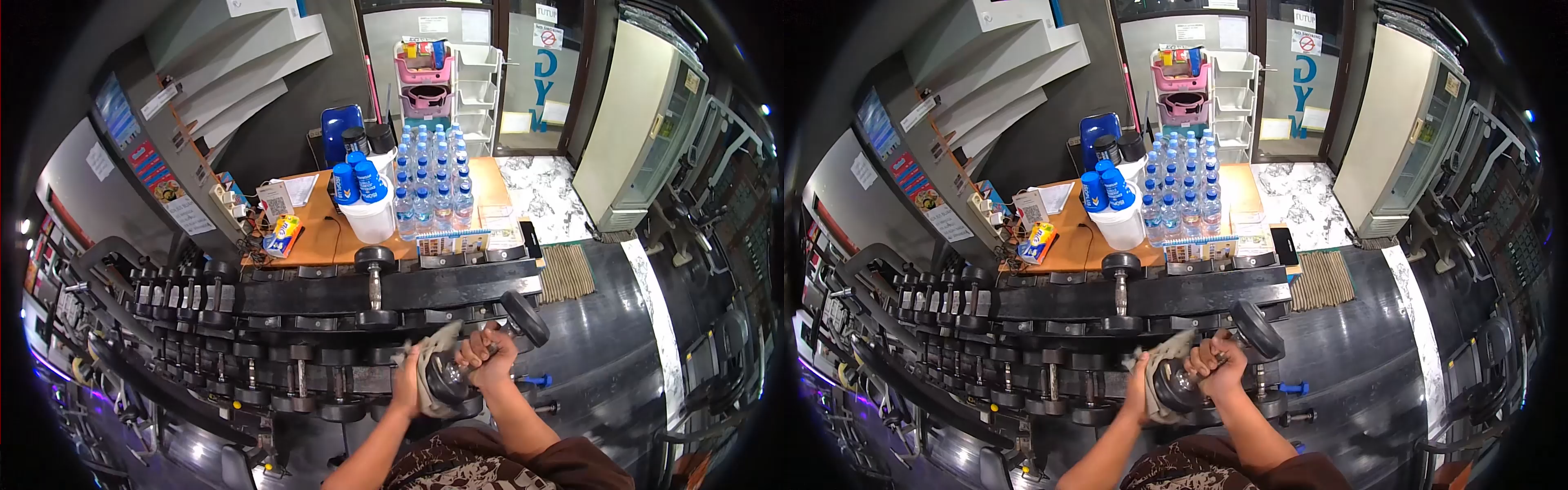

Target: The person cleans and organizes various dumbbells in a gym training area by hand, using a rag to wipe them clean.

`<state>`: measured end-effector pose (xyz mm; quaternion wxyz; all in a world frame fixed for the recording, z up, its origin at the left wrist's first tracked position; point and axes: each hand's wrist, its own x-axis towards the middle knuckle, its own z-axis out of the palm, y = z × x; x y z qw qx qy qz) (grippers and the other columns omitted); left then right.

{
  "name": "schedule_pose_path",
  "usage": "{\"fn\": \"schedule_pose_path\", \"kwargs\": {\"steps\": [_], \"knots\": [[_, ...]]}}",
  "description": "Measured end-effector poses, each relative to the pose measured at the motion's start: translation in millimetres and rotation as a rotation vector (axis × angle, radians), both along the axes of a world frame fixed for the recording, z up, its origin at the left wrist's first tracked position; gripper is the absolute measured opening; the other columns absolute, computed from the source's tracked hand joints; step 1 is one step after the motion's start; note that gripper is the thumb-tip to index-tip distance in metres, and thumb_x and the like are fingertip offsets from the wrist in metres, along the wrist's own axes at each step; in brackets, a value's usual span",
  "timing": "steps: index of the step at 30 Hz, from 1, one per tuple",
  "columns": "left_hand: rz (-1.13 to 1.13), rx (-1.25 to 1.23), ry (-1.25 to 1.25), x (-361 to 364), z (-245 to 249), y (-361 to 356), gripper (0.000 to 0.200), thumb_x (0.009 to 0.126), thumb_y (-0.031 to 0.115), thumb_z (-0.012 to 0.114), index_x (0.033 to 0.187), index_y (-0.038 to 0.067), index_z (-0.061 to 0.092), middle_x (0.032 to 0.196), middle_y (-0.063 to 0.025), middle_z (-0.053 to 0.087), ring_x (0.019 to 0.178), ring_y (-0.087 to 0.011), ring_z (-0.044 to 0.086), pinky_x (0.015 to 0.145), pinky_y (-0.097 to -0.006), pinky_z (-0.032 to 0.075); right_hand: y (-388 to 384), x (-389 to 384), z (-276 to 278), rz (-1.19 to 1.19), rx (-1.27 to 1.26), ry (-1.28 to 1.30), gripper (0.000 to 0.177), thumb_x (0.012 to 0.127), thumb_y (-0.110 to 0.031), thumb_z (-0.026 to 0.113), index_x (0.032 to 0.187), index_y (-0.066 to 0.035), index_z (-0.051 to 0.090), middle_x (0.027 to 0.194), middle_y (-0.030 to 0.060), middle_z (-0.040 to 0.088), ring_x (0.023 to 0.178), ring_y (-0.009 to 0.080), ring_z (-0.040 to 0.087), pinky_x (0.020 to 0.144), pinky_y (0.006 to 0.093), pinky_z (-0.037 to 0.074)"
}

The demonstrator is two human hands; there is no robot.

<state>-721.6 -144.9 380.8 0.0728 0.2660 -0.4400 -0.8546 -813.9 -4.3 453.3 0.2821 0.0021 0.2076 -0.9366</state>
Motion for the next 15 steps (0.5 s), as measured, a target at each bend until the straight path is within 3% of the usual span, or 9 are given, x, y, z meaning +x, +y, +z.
{"fn": "schedule_pose_path", "kwargs": {"steps": [1,3,5,6,9,10,12,13,15], "knots": [[0.025,0.066,-0.092,-1.0,7.7,11.0,0.059,0.104,0.047,0.04,0.13,-0.003,0.056,0.124,-0.0143,0.063,0.117,-0.0211,0.057,0.102,-0.0309,0.04,1.4,-7.2,-3.0,-0.01,0.018,0.028,0.021,0.085,-0.022,0.052,0.067,-0.016,0.044,0.048,-0.0015,0.033,0.041,0.015,0.034,0.049,0.0332,0.035],[-0.105,-0.453,-0.19,4.5,-11.2,21.4,0.065,0.104,0.051,0.034,0.131,-0.006,0.053,0.126,-0.0199,0.061,0.12,-0.0279,0.056,0.106,-0.0342,0.037,8.7,-29.6,-8.2,-0.031,0.052,0.091,0.021,0.085,-0.021,0.051,0.067,-0.015,0.044,0.048,-0.0015,0.034,0.041,0.0151,0.034,0.049,0.0329,0.034],[-0.254,-0.644,-0.286,13.3,-33.2,45.0,0.072,0.104,0.055,0.028,0.133,-0.007,0.051,0.127,-0.0234,0.06,0.121,-0.0323,0.054,0.108,-0.0367,0.035,16.9,-46.4,-14.5,-0.127,0.097,0.117,0.02,0.086,-0.021,0.051,0.068,-0.015,0.043,0.048,-0.0014,0.033,0.042,0.0145,0.033,0.049,0.0327,0.034],[-0.274,-0.583,-0.093,10.9,-17.3,48.9,0.065,0.105,0.05,0.035,0.135,-0.005,0.048,0.129,-0.0212,0.06,0.121,-0.0289,0.054,0.107,-0.0355,0.037,22.5,-57.2,-19.4,-0.163,0.111,0.11,0.022,0.087,-0.021,0.05,0.068,-0.015,0.042,0.048,-0.0015,0.032,0.042,0.014,0.033,0.048,0.0329,0.034],[-0.273,-0.546,-0.169,-32.7,-8.4,23.2,0.053,0.103,0.04,0.049,0.134,-0.003,0.049,0.125,-0.0176,0.062,0.117,-0.0235,0.056,0.102,-0.0342,0.04,41.1,-82.8,-26.6,-0.249,0.153,0.111,0.021,0.087,-0.021,0.05,0.07,-0.016,0.041,0.048,-0.0016,0.031,0.042,0.0134,0.033,0.047,0.0331,0.035],[-0.237,-0.385,-0.268,-52.1,-9.6,5.4,0.045,0.099,0.032,0.06,0.129,-0.001,0.051,0.119,-0.0143,0.063,0.113,-0.02,0.058,0.099,-0.0332,0.043,48.6,-86.5,-30.4,-0.279,0.181,0.112,0.02,0.088,-0.022,0.051,0.071,-0.016,0.041,0.048,-0.0017,0.031,0.042,0.0134,0.033,0.047,0.0331,0.035],[0.041,-0.551,-0.093,-91.8,-51.1,-12.7,0.051,0.096,0.032,0.065,0.132,0.0,0.047,0.123,-0.0142,0.061,0.114,-0.0231,0.057,0.1,-0.0349,0.043,67.2,-92.3,-47.8,-0.306,0.208,0.098,0.017,0.087,-0.02,0.05,0.073,-0.017,0.041,0.048,-0.0009,0.032,0.042,0.0141,0.034,0.048,0.0334,0.036],[0.126,-0.687,-0.137,-113.2,-63.3,-18.7,0.054,0.095,0.031,0.066,0.133,0.0,0.043,0.127,-0.0174,0.057,0.118,-0.0262,0.055,0.101,-0.0365,0.042,74.8,-91.8,-55.2,-0.308,0.246,0.106,0.017,0.087,-0.02,0.05,0.073,-0.017,0.041,0.049,-0.0006,0.032,0.042,0.0144,0.034,0.048,0.0336,0.036],[0.16,-0.982,-0.086,-152.3,-83.3,-23.7,0.058,0.091,0.026,0.07,0.135,0.003,0.041,0.13,-0.0226,0.045,0.12,-0.037,0.049,0.101,-0.0441,0.04,89.8,-88.3,-68.0,-0.315,0.32,0.123,0.017,0.087,-0.019,0.049,0.072,-0.017,0.041,0.049,-0.0001,0.033,0.042,0.015,0.035,0.048,0.034,0.037]]}}
